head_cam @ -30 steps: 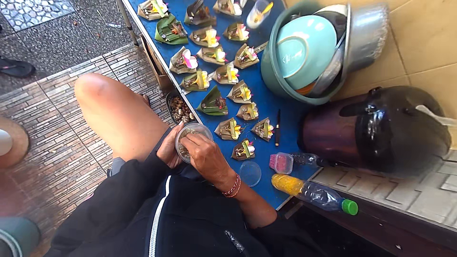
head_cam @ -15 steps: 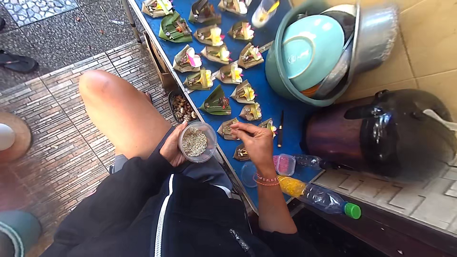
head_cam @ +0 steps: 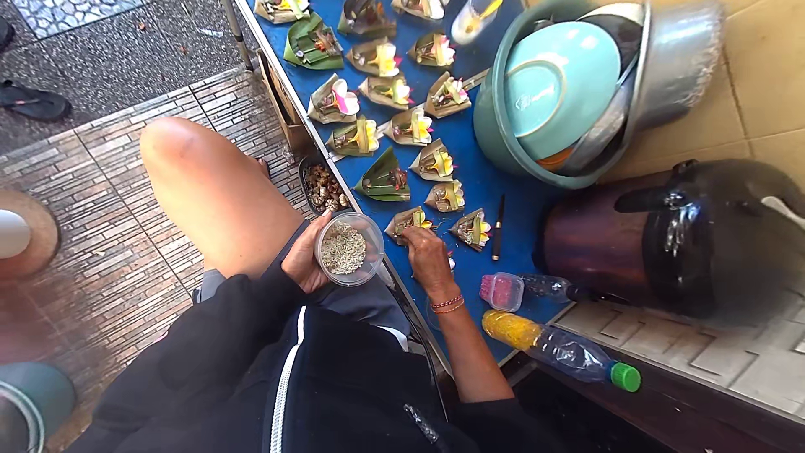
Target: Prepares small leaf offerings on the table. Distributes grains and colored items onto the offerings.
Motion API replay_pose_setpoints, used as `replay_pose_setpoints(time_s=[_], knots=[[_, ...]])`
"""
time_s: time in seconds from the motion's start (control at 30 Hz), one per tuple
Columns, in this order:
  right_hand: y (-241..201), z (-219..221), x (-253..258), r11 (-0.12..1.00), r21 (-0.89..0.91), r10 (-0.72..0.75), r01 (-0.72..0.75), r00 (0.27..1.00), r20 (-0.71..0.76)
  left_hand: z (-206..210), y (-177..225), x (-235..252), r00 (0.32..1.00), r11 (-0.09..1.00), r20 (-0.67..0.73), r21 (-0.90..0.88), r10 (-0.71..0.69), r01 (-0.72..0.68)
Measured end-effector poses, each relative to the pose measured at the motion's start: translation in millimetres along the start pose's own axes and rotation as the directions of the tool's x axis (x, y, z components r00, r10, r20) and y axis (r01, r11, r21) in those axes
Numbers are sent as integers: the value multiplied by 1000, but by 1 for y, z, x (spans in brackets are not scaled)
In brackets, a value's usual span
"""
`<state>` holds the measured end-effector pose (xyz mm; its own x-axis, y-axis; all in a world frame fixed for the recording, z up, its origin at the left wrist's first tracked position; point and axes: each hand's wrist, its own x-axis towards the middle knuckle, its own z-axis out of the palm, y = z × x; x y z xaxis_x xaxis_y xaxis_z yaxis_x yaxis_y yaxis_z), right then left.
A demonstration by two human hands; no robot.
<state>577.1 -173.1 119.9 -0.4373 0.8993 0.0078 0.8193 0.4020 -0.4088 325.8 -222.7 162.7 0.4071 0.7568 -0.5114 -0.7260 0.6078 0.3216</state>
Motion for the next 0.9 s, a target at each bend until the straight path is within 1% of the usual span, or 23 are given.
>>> replay_pose_setpoints(time_s=[0.1,0.27,0.37,0.53,0.67,0.8,0.9], knots=[[1,-2,-1,1000,-5,-12,12,1000,17,-1,0,1,1000,1000,14,11,4,-4],[-1,-7,1,1000,-18,1,0,999,41,0,0,0,1000,1000,-6,11,9,-8],[-1,-7,3,1000,-2,28,-28,999,30,-3,0,1,1000,1000,4,-22,-12,12],[1,-17,9,996,64,62,-61,998,-10,-4,0,1,1000,1000,31,-22,1,0],[-2,-26,16,997,75,3,-1,1000,-31,-4,-1,1,1000,999,27,-46,-6,7],[-8,-27,24,997,66,-49,48,999,16,-4,-1,1,1000,999,18,-32,9,-9],[-9,-28,25,997,58,-52,49,997,58,-5,-1,1,1000,999,17,-31,21,-21]])
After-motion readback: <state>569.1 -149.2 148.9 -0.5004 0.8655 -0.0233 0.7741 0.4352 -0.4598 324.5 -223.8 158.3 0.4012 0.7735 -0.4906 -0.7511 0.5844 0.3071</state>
